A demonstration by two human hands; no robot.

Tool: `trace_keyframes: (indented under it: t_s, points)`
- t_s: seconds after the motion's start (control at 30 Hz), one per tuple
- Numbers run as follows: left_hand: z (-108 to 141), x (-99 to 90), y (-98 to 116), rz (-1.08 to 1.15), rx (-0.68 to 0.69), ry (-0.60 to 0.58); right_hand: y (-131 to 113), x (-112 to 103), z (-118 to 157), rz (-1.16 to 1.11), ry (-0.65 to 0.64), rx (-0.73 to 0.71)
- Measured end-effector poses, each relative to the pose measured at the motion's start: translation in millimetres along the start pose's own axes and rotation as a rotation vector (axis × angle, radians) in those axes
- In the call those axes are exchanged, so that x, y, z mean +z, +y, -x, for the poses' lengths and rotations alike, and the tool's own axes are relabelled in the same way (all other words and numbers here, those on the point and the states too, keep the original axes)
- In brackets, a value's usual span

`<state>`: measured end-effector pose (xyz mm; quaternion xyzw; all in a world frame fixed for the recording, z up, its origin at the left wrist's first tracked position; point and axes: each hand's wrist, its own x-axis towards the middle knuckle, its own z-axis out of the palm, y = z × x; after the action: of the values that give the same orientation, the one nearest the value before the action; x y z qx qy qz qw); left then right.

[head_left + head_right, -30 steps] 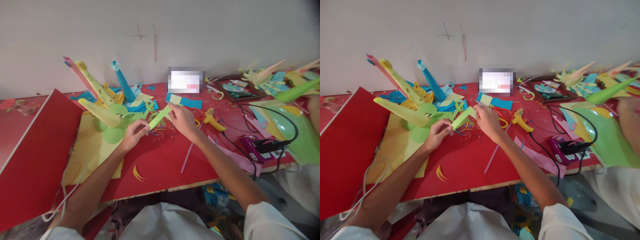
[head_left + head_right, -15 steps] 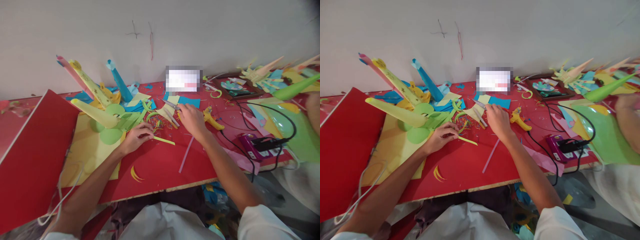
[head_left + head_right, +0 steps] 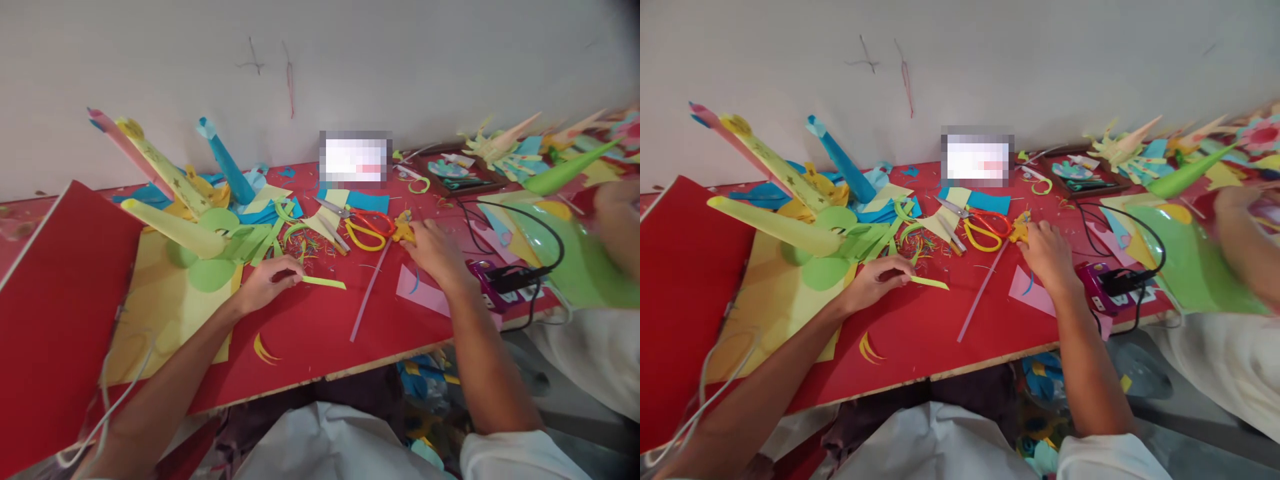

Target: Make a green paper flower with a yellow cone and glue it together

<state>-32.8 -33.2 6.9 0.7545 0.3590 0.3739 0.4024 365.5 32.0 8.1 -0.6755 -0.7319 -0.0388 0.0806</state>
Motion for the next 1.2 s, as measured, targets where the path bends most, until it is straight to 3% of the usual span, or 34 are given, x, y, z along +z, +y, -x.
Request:
trace_keyframes:
  t_s: [0.17,0.3,0.43,0.53,0.7,0.8,1.03,1.13,1.2]
  points:
    - [0,5.3,-2,0.012,-0.031,-0.043,1,13,2,-0.075,-0.002,0.017]
    - [1,6.1,-3,0.050,-0.073,-0.024,5,18,3,-0.136,0.085,0.064]
    - [1,5.6,0,0.058,-0.091,-0.037,13,11,6,-0.156,0.206,0.133]
    - [0,3.7,6,0.062,-0.082,-0.065,12,-3,7,-0.181,0.256,0.077]
    - [1,-0.9,11,0.126,-0.102,-0.028,-16,-27,2,-0.247,0.243,-0.045]
    - [3,-2.9,10,0.218,-0.116,0.025,-39,-30,-5,-0.340,0.253,-0.075]
    - [2,-3.0,10,0.661,-0.137,0.185,-71,-5,-29,-0.508,0.237,-0.019]
    - [0,-2.5,11,0.694,-0.166,0.189,-81,7,-32,-0.556,0.197,0.042]
    - [0,-3.0,9,0.599,-0.185,0.150,-88,12,-29,-0.568,0.147,0.063]
